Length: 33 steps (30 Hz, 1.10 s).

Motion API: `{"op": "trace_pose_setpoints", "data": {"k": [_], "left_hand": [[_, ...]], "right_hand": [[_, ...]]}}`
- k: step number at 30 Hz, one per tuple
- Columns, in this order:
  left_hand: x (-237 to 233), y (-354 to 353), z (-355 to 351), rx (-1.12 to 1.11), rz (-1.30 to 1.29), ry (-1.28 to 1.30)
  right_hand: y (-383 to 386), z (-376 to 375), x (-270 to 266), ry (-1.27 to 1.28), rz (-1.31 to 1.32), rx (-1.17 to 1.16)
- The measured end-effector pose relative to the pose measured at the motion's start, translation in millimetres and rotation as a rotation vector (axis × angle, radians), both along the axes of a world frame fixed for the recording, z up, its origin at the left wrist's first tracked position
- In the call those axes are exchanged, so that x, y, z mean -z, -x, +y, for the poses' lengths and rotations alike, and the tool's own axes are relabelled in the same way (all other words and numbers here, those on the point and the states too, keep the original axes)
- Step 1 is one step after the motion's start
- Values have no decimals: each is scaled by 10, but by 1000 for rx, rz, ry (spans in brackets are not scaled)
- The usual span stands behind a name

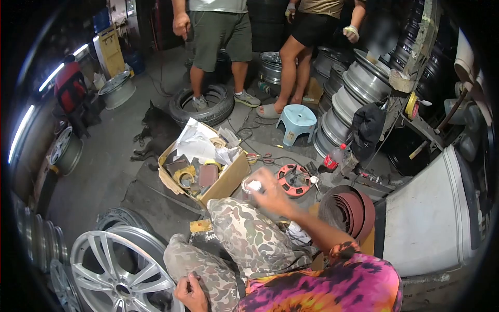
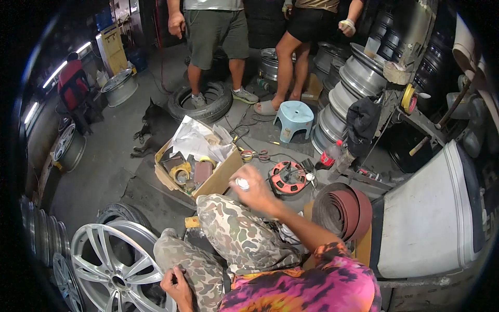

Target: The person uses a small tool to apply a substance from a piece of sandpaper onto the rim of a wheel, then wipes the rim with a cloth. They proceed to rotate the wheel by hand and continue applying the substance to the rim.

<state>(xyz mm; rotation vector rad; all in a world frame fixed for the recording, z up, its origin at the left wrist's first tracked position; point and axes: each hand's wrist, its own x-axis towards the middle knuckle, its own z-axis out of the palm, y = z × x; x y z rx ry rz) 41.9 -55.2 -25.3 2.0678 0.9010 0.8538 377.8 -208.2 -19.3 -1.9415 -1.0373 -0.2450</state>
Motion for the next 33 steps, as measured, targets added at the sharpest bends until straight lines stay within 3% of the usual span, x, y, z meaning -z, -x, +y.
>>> {"op": "trace_pose_setpoints", "data": {"k": [7,14,18,20,23,26,33], "left_hand": [[-57,-28,3,11,49,-11],[-73,-128,-26,0,55,-40],[-84,-129,-18,-5,122,-38],[-74,-107,7,1,143,-19],[-28,-92,17,-3,153,21],[-5,-90,17,-11,155,41],[12,-80,25,-6,147,-9]], "right_hand": [[-1426,-957,2,259,-357,296],[-2284,-1831,131,533,-413,540],[-2745,-2380,578,618,-216,630],[-2835,-2562,774,829,126,774],[-2860,-2647,1007,1061,326,829],[-2814,-2668,1151,1179,189,828],[-2715,-2540,1214,1267,173,817]]}}
